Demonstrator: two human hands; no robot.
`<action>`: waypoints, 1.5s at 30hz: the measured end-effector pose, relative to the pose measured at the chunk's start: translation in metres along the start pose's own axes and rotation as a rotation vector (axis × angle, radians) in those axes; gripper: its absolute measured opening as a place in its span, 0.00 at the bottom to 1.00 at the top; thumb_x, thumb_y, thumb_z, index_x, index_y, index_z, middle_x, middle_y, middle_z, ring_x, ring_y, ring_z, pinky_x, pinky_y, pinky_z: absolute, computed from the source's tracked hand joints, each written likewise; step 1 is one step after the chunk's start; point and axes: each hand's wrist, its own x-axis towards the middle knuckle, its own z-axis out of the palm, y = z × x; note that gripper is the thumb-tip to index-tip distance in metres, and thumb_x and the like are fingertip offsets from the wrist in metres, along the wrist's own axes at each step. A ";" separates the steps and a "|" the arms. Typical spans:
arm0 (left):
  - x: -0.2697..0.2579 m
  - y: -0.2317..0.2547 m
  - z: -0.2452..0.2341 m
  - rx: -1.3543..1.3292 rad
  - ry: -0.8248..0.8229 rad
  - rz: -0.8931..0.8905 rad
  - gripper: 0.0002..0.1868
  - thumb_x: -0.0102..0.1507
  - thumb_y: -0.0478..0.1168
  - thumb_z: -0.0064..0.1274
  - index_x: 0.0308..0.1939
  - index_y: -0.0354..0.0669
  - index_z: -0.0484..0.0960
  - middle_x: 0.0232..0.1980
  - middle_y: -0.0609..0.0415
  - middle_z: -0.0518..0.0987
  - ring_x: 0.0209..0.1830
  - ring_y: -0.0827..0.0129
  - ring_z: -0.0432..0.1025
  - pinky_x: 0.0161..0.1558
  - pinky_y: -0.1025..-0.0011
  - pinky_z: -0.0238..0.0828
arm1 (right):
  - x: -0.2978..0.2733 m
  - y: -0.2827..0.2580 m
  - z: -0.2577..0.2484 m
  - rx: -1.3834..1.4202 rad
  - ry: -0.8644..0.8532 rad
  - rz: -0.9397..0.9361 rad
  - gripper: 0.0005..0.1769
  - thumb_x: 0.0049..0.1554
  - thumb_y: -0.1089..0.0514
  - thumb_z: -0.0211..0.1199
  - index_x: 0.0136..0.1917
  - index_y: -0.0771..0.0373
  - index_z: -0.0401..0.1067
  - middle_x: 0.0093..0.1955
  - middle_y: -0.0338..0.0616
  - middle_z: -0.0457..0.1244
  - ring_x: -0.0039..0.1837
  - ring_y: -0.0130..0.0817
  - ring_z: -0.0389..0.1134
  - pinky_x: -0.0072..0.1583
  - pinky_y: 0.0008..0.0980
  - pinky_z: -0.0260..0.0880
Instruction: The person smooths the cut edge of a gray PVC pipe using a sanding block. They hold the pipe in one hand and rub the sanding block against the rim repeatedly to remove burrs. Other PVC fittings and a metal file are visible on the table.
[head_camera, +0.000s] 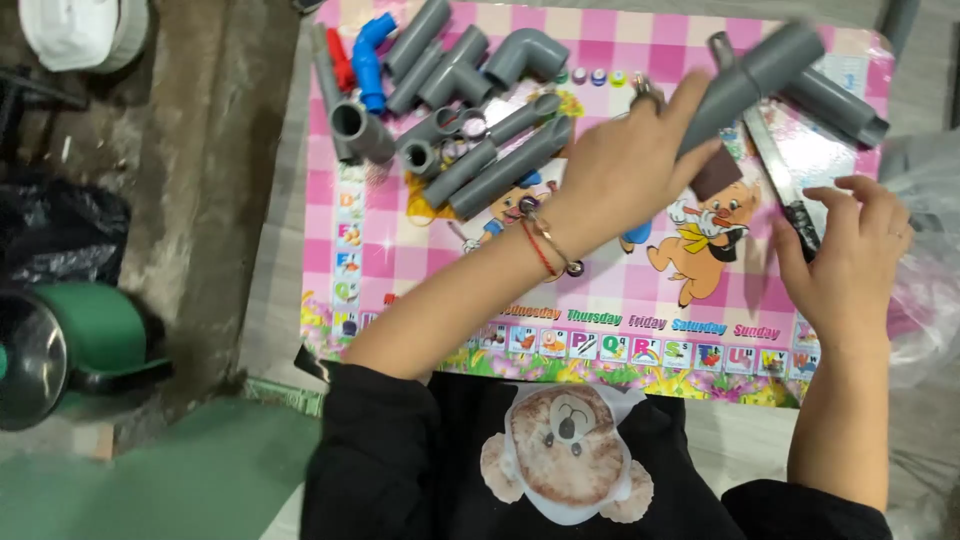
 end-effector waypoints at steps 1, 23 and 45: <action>-0.008 -0.005 -0.015 0.001 0.011 -0.018 0.24 0.59 0.54 0.36 0.54 0.48 0.53 0.31 0.46 0.69 0.12 0.58 0.66 0.10 0.65 0.62 | 0.006 -0.003 -0.001 0.006 -0.006 -0.019 0.17 0.55 0.60 0.58 0.55 0.72 0.63 0.57 0.60 0.52 0.57 0.58 0.52 0.54 0.49 0.49; -0.251 -0.247 -0.185 -0.219 0.948 -0.168 0.21 0.71 0.35 0.45 0.59 0.51 0.50 0.46 0.42 0.71 0.44 0.60 0.68 0.50 0.67 0.72 | 0.036 0.002 0.059 -0.175 -0.219 -0.134 0.20 0.57 0.53 0.58 0.55 0.71 0.66 0.50 0.58 0.59 0.51 0.49 0.60 0.44 0.41 0.62; -0.227 -0.327 -0.120 -0.142 1.066 -0.351 0.22 0.65 0.47 0.44 0.56 0.53 0.51 0.44 0.50 0.77 0.42 0.64 0.74 0.46 0.68 0.70 | 0.045 -0.028 0.042 0.060 -0.255 0.099 0.20 0.58 0.60 0.59 0.57 0.80 0.64 0.63 0.63 0.48 0.61 0.55 0.52 0.47 0.48 0.58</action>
